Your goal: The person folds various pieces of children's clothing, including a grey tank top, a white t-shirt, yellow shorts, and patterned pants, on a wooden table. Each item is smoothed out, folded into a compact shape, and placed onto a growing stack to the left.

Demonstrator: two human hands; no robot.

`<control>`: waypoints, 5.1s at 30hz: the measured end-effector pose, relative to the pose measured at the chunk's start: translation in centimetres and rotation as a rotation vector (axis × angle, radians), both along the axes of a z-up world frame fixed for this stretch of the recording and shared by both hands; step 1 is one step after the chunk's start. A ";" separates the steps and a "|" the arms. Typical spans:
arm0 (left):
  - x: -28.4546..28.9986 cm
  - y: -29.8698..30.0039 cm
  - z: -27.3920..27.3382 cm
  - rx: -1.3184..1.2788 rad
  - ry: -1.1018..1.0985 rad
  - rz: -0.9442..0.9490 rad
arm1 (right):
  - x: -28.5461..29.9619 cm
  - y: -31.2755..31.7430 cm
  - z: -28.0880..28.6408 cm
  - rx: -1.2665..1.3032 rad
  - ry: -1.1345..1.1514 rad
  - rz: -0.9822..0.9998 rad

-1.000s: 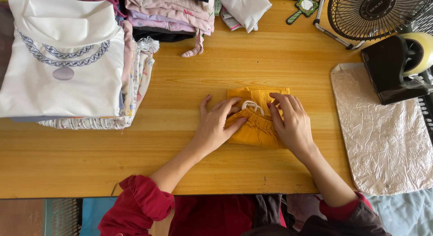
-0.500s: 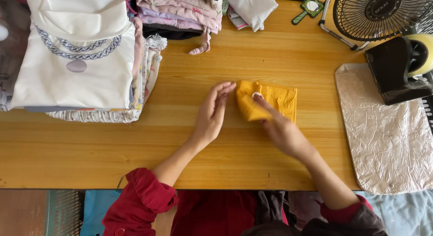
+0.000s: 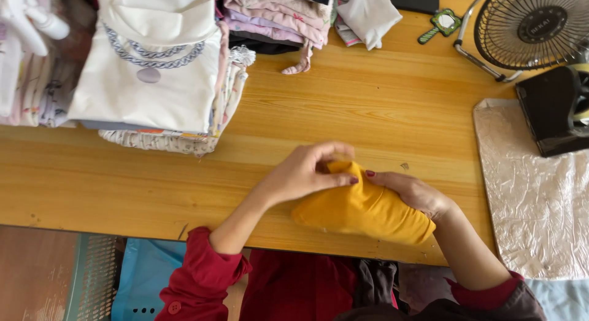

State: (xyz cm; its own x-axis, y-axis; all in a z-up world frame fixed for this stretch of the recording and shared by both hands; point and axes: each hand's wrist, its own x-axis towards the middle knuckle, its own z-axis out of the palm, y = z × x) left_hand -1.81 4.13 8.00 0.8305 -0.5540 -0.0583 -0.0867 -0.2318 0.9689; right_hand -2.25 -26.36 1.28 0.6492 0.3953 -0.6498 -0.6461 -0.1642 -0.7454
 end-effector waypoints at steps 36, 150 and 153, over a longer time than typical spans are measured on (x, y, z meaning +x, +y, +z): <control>-3.5 24.1 7.5 -0.537 -0.053 0.881 | 0.4 1.3 1.9 0.513 0.049 0.197; -1.4 -3.2 -5.7 0.626 -0.944 0.207 | -5.6 -3.8 4.3 -0.771 -1.559 0.488; -3.1 -2.0 -6.0 0.342 -0.798 -0.201 | -4.8 -3.7 4.4 -0.743 -1.505 0.509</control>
